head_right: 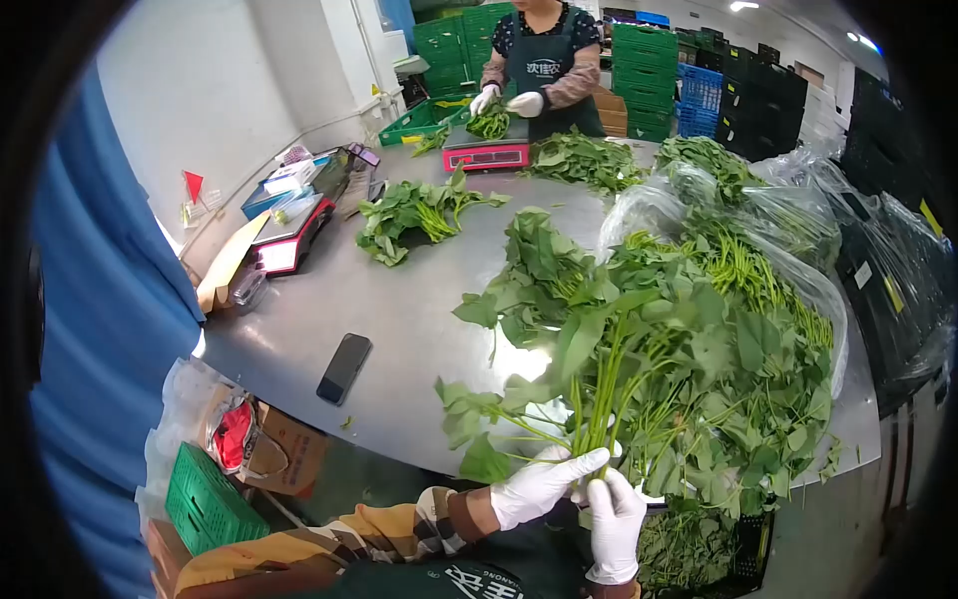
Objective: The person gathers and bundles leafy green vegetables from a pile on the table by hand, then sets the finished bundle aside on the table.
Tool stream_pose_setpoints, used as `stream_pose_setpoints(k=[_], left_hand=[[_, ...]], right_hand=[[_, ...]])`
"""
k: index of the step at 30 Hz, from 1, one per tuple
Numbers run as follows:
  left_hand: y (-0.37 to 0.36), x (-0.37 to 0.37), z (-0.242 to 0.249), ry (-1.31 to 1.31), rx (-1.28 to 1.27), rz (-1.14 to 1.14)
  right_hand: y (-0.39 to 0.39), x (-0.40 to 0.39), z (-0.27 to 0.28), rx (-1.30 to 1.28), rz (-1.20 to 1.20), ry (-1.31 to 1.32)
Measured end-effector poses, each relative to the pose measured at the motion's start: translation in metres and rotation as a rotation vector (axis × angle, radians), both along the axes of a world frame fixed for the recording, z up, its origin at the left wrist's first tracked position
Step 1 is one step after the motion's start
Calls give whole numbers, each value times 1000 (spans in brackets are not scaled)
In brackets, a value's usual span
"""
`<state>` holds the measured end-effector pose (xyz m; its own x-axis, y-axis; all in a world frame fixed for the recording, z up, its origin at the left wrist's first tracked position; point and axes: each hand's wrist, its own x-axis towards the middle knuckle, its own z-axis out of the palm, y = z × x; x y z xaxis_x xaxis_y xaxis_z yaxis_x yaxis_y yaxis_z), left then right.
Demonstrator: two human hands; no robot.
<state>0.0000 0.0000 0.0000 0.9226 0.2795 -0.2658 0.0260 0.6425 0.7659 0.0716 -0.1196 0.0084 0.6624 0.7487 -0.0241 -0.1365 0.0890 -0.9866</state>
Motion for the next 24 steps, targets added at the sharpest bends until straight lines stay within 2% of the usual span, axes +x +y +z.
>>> stream_pose_setpoints(k=[3, 5, 6, 9, 13, 14, 15, 16, 18, 21, 22, 23, 24], left_hand=[[2, -22, 3, -23, 4, -4], [8, -21, 6, -127, -22, -35], [12, -20, 17, -241, 48, -88], [22, -26, 33, -313, -75, -250], [26, -29, 30, -219, 29, -123], [29, -29, 34, -237, 145, -47], [30, -28, 35, -238, 70, 35], [32, -27, 37, -244, -2, 119], [35, -25, 34, -237, 48, 373], [43, -26, 24, -335, 77, 509], [40, -27, 37, -350, 157, 505], [39, -29, 19, -276, 157, 423], [30, -27, 8, -259, 286, 482]], right_hand=[[1, -15, -5, -39, 48, 39], [1, -8, 1, -58, 102, 63], [0, -6, 3, -19, 133, 89], [-1, -2, 2, 31, 301, 132], [7, 0, 10, -117, 282, 169], [13, -3, 7, -70, 244, 109], [21, -8, 5, -16, 181, 40], [27, -7, -3, -17, 101, 91], [32, -4, -13, -12, 37, 119], [48, -8, -9, 147, -3, 369], [54, -15, -1, 171, 42, 389], [61, -25, 4, 266, 61, 428], [71, -42, 12, 220, 28, 300]])
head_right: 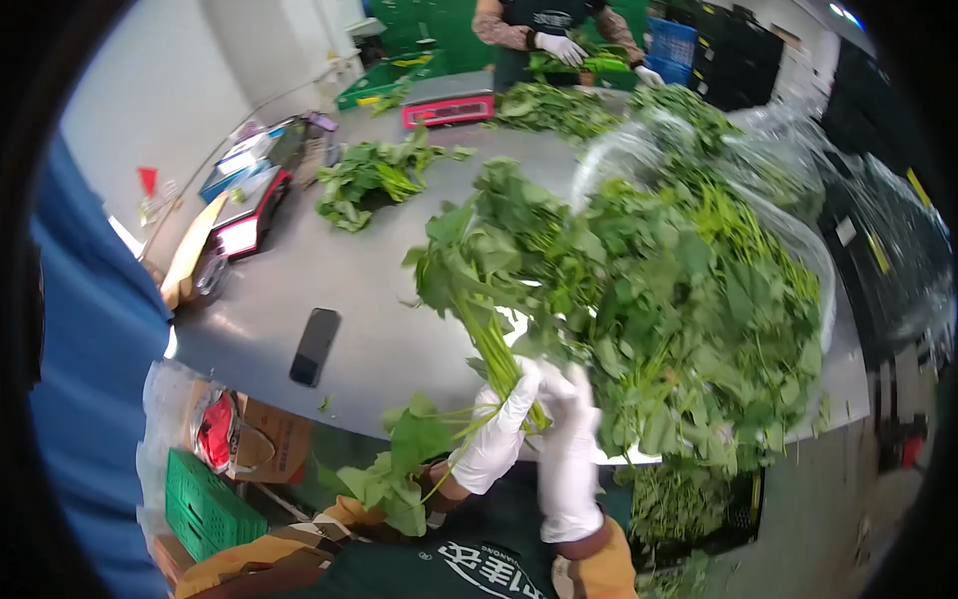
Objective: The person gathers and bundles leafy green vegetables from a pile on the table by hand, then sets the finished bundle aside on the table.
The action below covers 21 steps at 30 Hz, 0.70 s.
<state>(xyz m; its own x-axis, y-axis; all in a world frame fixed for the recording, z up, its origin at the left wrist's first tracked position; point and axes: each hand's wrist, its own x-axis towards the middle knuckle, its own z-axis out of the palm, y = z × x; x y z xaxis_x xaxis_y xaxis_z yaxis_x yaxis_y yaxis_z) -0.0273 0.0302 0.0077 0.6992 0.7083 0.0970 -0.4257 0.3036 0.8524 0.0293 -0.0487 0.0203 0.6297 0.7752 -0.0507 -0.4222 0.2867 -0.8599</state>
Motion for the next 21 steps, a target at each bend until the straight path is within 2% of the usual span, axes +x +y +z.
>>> stream_pose_setpoints(k=[1, 3, 5, 6, 7, 9, 10, 12, 15, 19, 21], left_hand=[[-10, 3, -2, 35, 110, 70], [-30, 7, 19, 10, -129, 237], [-14, -10, 6, 154, -231, 59], [-7, -8, 2, 156, -230, 59], [1, -6, 0, 159, -223, 64], [8, -4, 7, 15, -87, 156], [13, -6, 8, 4, -141, 162], [21, -7, 6, -26, -213, 173], [21, -10, 3, 60, -285, 115], [4, -7, -7, 11, -344, -31], [3, -7, -7, 41, -338, -30]], right_hand=[[7, -12, 7, -61, -44, -121], [11, 2, -16, 120, 1, -601], [-1, -4, -17, 137, 127, -266], [-10, 2, -9, -7, 150, -185], [-13, 15, -24, -117, 84, -366], [-32, 41, -14, -291, 68, -399], [-35, 52, -29, -388, -131, -511], [-52, 81, -50, -426, -332, -550], [-70, 112, -68, -860, -555, -1085], [-58, 119, -93, -856, -504, -1188], [-50, 120, -95, -961, -435, -1193]])
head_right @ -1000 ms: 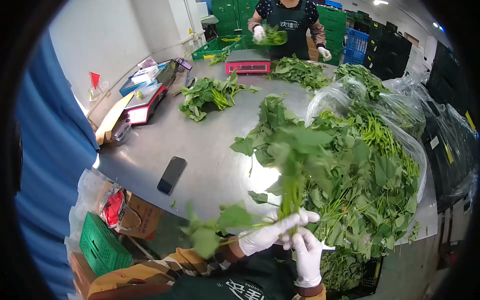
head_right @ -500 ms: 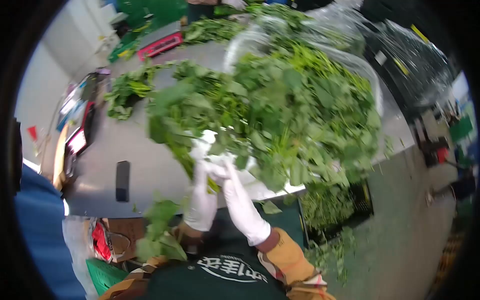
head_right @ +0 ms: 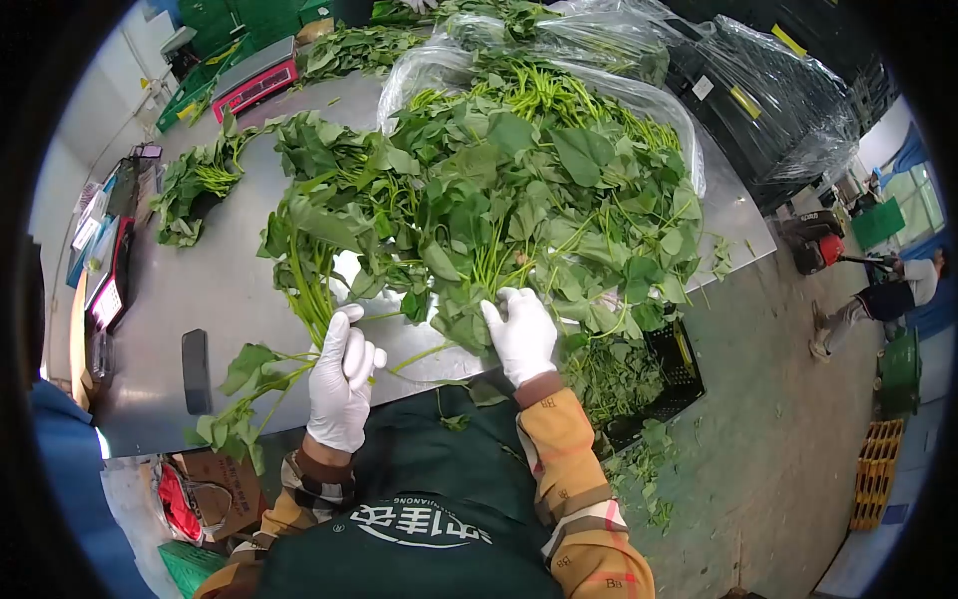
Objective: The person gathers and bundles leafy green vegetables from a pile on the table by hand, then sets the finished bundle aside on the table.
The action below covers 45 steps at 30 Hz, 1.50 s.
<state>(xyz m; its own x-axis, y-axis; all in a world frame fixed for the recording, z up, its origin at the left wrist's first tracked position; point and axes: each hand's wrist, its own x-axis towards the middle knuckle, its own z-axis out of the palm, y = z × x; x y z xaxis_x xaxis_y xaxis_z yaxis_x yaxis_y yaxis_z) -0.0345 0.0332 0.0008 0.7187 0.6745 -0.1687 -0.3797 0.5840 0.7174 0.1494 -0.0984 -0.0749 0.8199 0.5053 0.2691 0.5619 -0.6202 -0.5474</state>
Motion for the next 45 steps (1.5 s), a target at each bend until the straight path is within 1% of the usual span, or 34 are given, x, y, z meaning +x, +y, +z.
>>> stream_pose_setpoints(k=[3, 6, 7, 8, 10, 11, 12, 14, 16, 17, 18, 19, 20, 21, 22, 23, 24, 26, 27, 28, 29, 30, 31, 32, 34, 35, 36, 38, 41, 44, 45], left_hand=[[3, -1, 2, -11, -4, 8], [5, -2, 0, 2, -5, 32], [3, -1, 1, 18, -20, 37], [1, 0, 1, 32, -35, 42], [0, 0, -2, 46, -13, 39], [0, 0, -4, 49, -2, 38], [1, -1, -5, 51, 8, 39], [5, -3, -4, 62, 7, 61], [9, -4, -5, 68, 2, 81], [10, -3, -6, 71, -2, 84], [10, -2, -8, 72, -5, 85], [10, -2, -11, 42, -36, 65], [9, -2, -12, 42, -37, 75], [8, -2, -13, 42, -39, 87], [7, -2, -13, 41, -40, 101], [8, -3, -14, 41, -36, 102], [9, -3, -14, 39, -31, 103], [9, 0, -15, 33, -37, 108], [7, 1, -16, 34, -49, 109], [6, 2, -17, 37, -59, 107], [3, 4, -18, 57, -44, 112], [1, 4, -18, 72, -36, 91], [-1, 4, -17, 86, -25, 70], [-2, 3, -16, 101, -13, 50], [-1, 1, -12, 75, -18, 50], [0, -2, -10, 71, -18, 58], [1, -5, -8, 67, -18, 67], [3, -9, -4, 95, -25, 95], [6, -13, -9, 100, -63, 112], [1, -10, -12, 135, -46, 111], [-1, -8, -13, 149, -53, 113]], right_hand=[[4, 0, 17, -43, 21, 180], [4, -13, 27, -74, 64, 36], [1, -18, 21, -91, 97, -112], [2, -27, 23, -122, 116, -191], [-4, -37, 13, -213, 168, -205], [-10, -35, 1, -107, 189, -179], [-18, -30, 1, -37, 222, -220], [-40, -23, 7, 94, 202, -257], [-57, -13, 7, 280, 103, -216], [-67, -11, 15, 341, -8, -57], [-80, -1, 16, 339, -88, -125], [-97, 12, 12, 389, -198, -146], [-116, 28, 13, 493, -327, -90], [-121, 31, 39, 788, -510, 148], [-146, 48, 37, 726, -610, 56], [-183, 74, 17, 660, -578, -37], [-194, 76, 27, 338, -603, -152], [-203, 71, 33, -191, -787, -448], [-193, 64, 43, -141, -726, -502], [-179, 59, 56, -24, -565, -453], [-155, 45, 61, -15, -402, -563], [-126, 35, 62, 199, -276, -407], [-103, 24, 59, 303, -114, -215], [-77, 11, 49, 497, -46, 132], [-33, -4, 35, 432, 88, 105], [-15, -7, 25, 463, 134, 107], [0, -10, 17, 382, 62, 163], [19, -7, -6, 143, 12, 17], [31, -7, 5, -80, -45, 55], [34, 0, 14, -121, -40, 118], [33, 3, 18, -82, -64, 158]])
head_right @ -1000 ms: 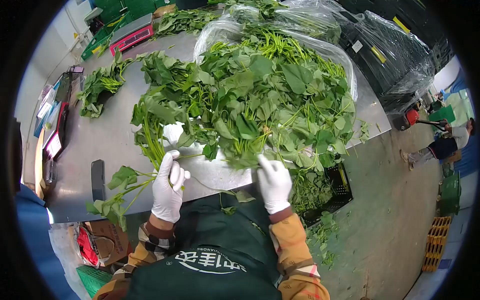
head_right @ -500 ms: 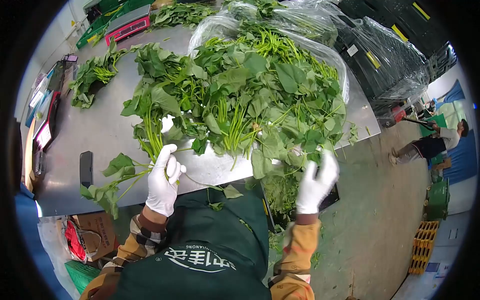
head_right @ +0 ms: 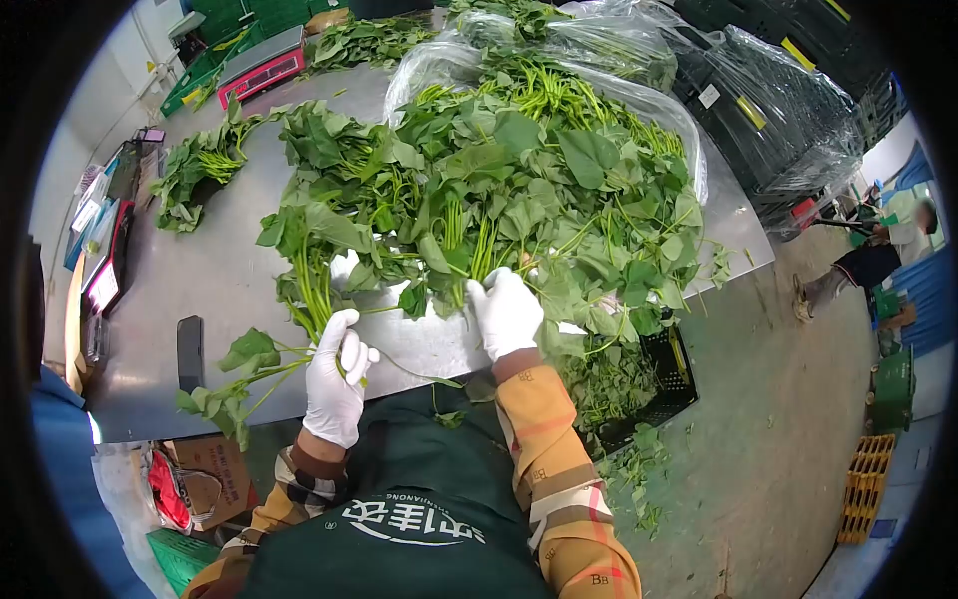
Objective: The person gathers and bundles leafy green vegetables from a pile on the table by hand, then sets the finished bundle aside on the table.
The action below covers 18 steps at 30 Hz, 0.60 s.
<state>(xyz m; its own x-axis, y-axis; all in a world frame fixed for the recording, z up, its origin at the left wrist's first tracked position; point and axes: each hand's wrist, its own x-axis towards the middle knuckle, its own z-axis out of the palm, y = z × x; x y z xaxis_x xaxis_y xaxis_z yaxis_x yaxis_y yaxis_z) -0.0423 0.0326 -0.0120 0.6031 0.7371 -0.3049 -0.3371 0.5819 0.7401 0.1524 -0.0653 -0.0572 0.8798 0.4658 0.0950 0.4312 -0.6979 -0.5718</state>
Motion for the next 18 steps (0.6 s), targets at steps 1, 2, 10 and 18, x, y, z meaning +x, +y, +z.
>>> stream_pose_setpoints(k=[1, 2, 10, 18], left_hand=[[0, 0, -1, -11, -8, -8], [0, 0, -1, -21, -16, -15], [11, -9, -4, -6, -36, 20], [3, 0, -4, -29, -122, -39]], right_hand=[[0, 6, -6, 6, -43, -17], [0, 7, -8, 2, -54, -11], [-28, 28, 17, 796, -29, 666], [-90, 37, 8, 1012, -5, 901]])
